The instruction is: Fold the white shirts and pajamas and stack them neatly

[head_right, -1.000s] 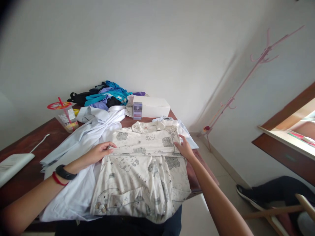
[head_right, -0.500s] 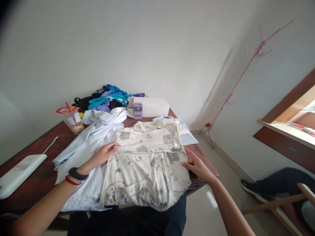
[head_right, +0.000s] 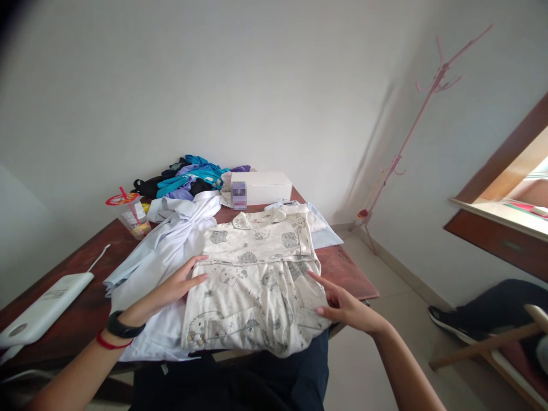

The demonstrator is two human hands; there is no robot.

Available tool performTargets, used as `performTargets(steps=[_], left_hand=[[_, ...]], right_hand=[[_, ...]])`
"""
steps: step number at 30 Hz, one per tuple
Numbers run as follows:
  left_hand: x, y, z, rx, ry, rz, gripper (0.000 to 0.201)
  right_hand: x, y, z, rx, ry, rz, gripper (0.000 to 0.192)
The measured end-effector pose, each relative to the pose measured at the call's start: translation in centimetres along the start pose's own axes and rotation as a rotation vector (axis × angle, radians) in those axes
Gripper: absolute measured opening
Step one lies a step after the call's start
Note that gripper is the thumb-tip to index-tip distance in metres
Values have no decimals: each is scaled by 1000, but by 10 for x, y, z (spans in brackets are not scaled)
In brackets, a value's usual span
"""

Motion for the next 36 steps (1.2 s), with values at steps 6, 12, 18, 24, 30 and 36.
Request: performTargets(steps=[6, 12, 18, 24, 30, 36], left_hand=[[-25, -60, 18, 161, -240, -13, 74], [-50, -97, 25, 218, -292, 130, 74], [-41, -92, 3, 153, -259, 70, 42], [-14, -86, -10, 144, -576, -354, 40], [3, -77, -17, 152, -822, -521, 43], [7, -40, -16, 161, -928, -402, 68]], right_hand=[[-10, -9, -2, -14, 114, 177, 84], [10, 0, -6, -43, 226, -130, 75], [10, 9, 8, 60, 295, -193, 83], [-21, -8, 35, 150, 337, 50, 106], [-5, -12, 69, 169, 501, -296, 101], [17, 35, 50, 120, 625, -510, 93]])
Point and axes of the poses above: each hand's wrist, its own y-axis towards the middle knuckle, its own x-axis out of the back of the hand, z = x × y, the point moved 8 cm from there along y, towards the middle knuckle, and after that the axes turned 6 degrees about -x, right-handed, at the moved point
